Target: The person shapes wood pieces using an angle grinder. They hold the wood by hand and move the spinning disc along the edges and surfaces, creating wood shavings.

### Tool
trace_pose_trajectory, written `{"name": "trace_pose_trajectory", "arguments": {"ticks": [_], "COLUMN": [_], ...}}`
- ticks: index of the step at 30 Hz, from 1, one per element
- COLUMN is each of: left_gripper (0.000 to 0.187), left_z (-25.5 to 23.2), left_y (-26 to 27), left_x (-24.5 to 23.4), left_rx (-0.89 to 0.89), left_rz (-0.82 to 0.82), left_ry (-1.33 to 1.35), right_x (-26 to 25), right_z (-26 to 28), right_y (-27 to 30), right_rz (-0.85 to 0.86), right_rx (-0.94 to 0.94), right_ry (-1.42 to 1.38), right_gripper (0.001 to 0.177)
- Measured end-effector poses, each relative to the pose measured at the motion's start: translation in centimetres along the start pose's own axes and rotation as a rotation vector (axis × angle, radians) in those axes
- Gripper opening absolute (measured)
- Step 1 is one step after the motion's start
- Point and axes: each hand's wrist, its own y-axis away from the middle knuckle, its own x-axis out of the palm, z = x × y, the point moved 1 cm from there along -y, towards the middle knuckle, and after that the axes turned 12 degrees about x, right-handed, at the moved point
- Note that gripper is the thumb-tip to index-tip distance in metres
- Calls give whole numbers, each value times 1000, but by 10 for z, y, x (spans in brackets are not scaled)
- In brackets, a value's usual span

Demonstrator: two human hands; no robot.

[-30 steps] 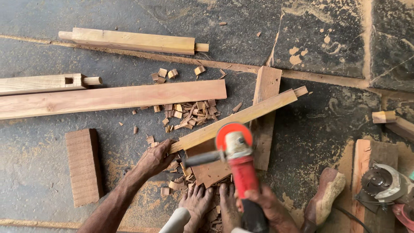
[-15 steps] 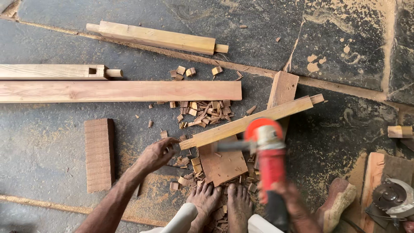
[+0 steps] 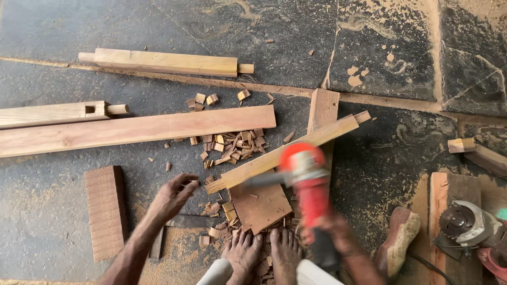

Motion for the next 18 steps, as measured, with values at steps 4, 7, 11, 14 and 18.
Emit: {"name": "trace_pose_trajectory", "arguments": {"ticks": [4,7,11,14,18], "left_gripper": [57,60,62,66,71], "left_z": [-23,-27,-17,-8,2], "left_y": [-21,-34,-41,-43,-46], "left_x": [24,42,60,67,64], "left_rx": [73,138,79,46,0], "left_rz": [78,152,96,106,119], "left_ry": [17,-31,17,67,50], "right_x": [-82,-96,-80,-46,20], "right_z": [44,62,61,36,3], "right_y": [7,25,41,32,21], "right_rz": [-74,-188,-221,-143,83], "right_rx": [-182,-323,-304,-152,8], "right_ry": [-83,-111,-40,-87,-71], "right_gripper": [82,88,93,89,85]}}
